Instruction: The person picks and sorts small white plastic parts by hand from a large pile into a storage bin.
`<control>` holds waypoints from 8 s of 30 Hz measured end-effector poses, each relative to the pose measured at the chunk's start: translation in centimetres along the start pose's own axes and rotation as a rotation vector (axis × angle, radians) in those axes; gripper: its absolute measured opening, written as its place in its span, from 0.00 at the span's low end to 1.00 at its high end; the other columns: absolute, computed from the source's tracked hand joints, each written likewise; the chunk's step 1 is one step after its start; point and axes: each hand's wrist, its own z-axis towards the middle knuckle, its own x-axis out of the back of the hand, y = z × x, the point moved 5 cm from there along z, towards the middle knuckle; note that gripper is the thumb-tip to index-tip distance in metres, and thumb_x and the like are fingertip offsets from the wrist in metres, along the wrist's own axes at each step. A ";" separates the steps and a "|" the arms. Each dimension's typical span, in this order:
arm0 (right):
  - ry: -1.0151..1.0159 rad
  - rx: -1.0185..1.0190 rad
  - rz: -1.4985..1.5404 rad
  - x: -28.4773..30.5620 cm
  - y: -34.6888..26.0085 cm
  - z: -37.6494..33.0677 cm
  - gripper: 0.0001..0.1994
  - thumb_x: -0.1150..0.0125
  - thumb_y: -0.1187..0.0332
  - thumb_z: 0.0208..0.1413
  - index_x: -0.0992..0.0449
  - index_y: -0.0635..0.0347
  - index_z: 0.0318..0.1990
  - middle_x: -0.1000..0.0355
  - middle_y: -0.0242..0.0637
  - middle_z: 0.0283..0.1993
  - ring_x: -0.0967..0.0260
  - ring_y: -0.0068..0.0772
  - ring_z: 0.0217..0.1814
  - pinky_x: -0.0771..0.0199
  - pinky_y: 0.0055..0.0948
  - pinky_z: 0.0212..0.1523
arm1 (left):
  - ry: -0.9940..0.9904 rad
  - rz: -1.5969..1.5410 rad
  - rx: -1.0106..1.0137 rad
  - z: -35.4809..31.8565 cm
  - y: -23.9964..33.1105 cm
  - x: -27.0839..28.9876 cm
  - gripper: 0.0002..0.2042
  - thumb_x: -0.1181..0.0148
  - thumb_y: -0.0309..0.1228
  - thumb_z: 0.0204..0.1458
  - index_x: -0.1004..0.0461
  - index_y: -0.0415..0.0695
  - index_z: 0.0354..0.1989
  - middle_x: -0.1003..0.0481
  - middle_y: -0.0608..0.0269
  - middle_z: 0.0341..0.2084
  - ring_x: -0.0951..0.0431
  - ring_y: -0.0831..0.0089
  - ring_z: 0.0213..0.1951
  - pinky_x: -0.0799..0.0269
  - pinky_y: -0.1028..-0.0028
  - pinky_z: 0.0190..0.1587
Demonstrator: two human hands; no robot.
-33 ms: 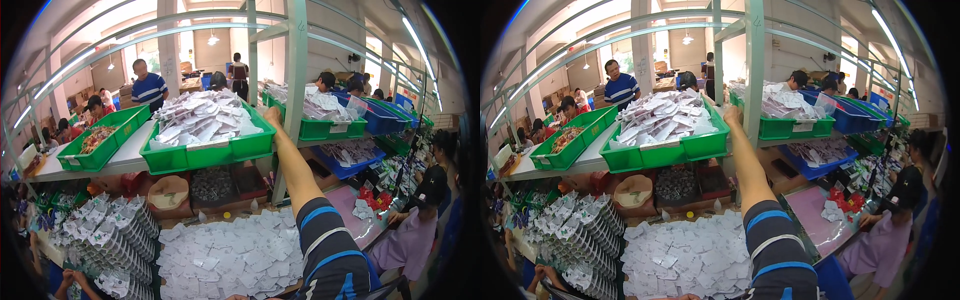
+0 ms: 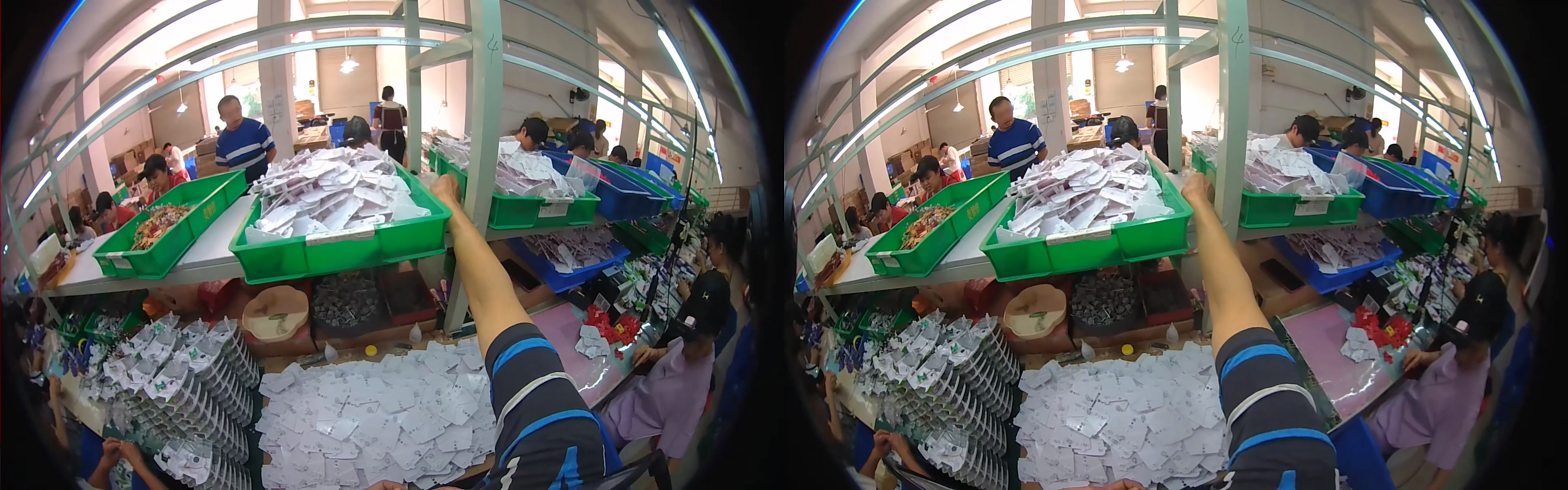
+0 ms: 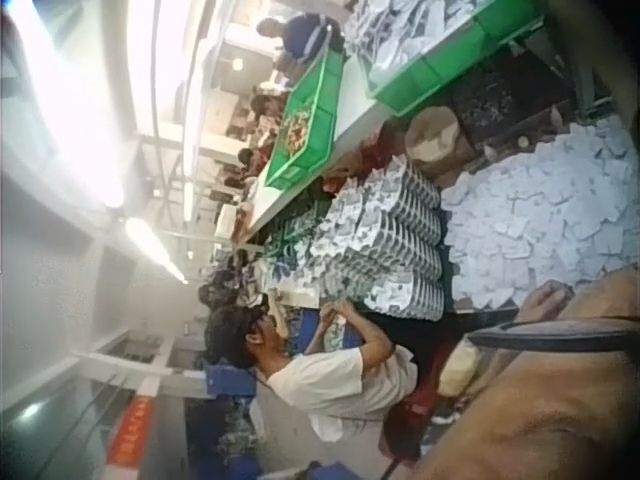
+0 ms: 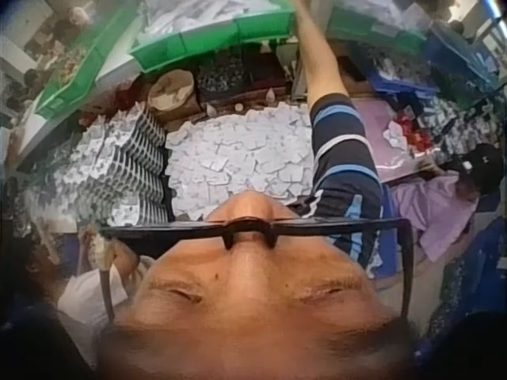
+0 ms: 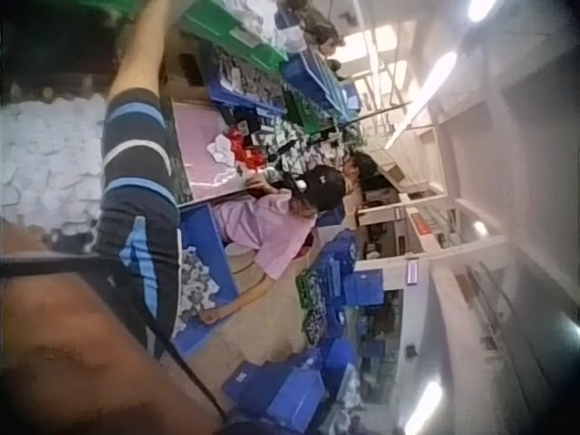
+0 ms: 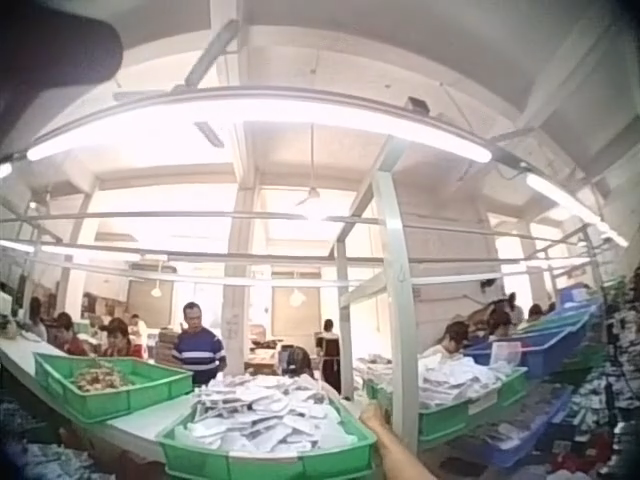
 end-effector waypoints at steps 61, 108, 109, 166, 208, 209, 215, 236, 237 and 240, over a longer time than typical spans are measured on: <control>-0.709 0.915 -0.306 -14.3 5.6 -35.5 0.08 0.42 0.68 0.51 0.20 0.61 0.33 0.23 0.44 0.34 0.24 0.47 0.37 0.25 0.43 0.39 | 0.112 0.037 0.188 -4.8 2.2 2.7 0.13 0.45 0.25 0.59 0.30 0.37 0.52 0.24 0.60 0.41 0.25 0.78 0.41 0.29 0.80 0.43; -1.003 1.086 -0.128 -0.3 -3.2 -43.0 0.10 0.37 0.68 0.51 0.22 0.63 0.38 0.28 0.43 0.41 0.31 0.46 0.47 0.30 0.40 0.45 | 0.020 0.032 0.130 -6.5 -0.5 0.1 0.13 0.45 0.27 0.61 0.30 0.39 0.52 0.24 0.63 0.40 0.25 0.80 0.40 0.29 0.80 0.44; -0.973 1.118 -0.123 -0.4 -3.8 -42.5 0.10 0.36 0.68 0.50 0.22 0.62 0.39 0.29 0.44 0.41 0.31 0.47 0.48 0.30 0.41 0.46 | 0.033 0.031 0.121 -6.4 -0.4 0.4 0.12 0.46 0.26 0.61 0.30 0.38 0.52 0.24 0.63 0.39 0.25 0.80 0.39 0.29 0.80 0.43; -0.994 0.963 0.324 -0.3 -10.6 -52.3 0.09 0.41 0.73 0.53 0.22 0.66 0.40 0.23 0.46 0.35 0.24 0.43 0.34 0.26 0.32 0.35 | 0.408 -0.826 -0.682 6.9 10.9 9.8 0.16 0.53 0.35 0.61 0.34 0.38 0.51 0.30 0.57 0.45 0.29 0.67 0.48 0.32 0.63 0.54; -1.292 0.362 0.243 3.5 -5.2 -49.2 0.10 0.37 0.65 0.55 0.20 0.65 0.34 0.24 0.34 0.25 0.29 0.20 0.25 0.32 0.22 0.23 | 0.385 -0.079 -0.321 4.5 7.8 5.1 0.09 0.43 0.30 0.58 0.29 0.38 0.42 0.26 0.62 0.31 0.35 0.84 0.20 0.43 0.83 0.19; -1.302 0.298 0.254 3.5 -4.7 -49.2 0.08 0.38 0.66 0.56 0.20 0.63 0.35 0.24 0.31 0.28 0.29 0.19 0.27 0.31 0.20 0.24 | 0.380 -0.151 -0.336 4.3 7.8 5.2 0.10 0.42 0.31 0.58 0.30 0.38 0.42 0.26 0.62 0.31 0.35 0.84 0.20 0.43 0.83 0.19; -1.222 0.315 0.396 4.0 -2.6 -48.7 0.08 0.36 0.68 0.55 0.21 0.64 0.39 0.24 0.32 0.32 0.28 0.17 0.34 0.28 0.19 0.33 | 0.330 -0.342 -0.316 3.8 7.9 4.8 0.09 0.44 0.31 0.59 0.29 0.38 0.41 0.27 0.61 0.31 0.34 0.80 0.25 0.40 0.83 0.21; -1.373 -0.087 0.655 2.8 -1.2 -49.1 0.09 0.33 0.70 0.53 0.22 0.65 0.38 0.23 0.35 0.32 0.26 0.21 0.31 0.26 0.19 0.31 | 0.374 -0.240 -0.360 4.2 7.7 4.3 0.12 0.45 0.33 0.61 0.31 0.40 0.49 0.28 0.64 0.28 0.36 0.86 0.20 0.46 0.86 0.16; -1.373 -0.093 0.658 2.8 -1.0 -49.2 0.09 0.33 0.70 0.53 0.22 0.65 0.38 0.23 0.35 0.32 0.26 0.21 0.31 0.26 0.19 0.31 | 0.378 -0.206 -0.415 4.0 7.9 4.1 0.13 0.45 0.33 0.62 0.32 0.40 0.50 0.28 0.64 0.27 0.37 0.87 0.19 0.47 0.87 0.15; -1.374 -0.131 0.660 3.4 -0.3 -49.7 0.08 0.33 0.71 0.53 0.22 0.65 0.37 0.24 0.35 0.32 0.28 0.20 0.30 0.27 0.19 0.30 | 0.371 -0.143 -0.396 4.3 7.7 3.7 0.12 0.45 0.32 0.62 0.31 0.41 0.49 0.28 0.65 0.26 0.38 0.87 0.18 0.46 0.87 0.16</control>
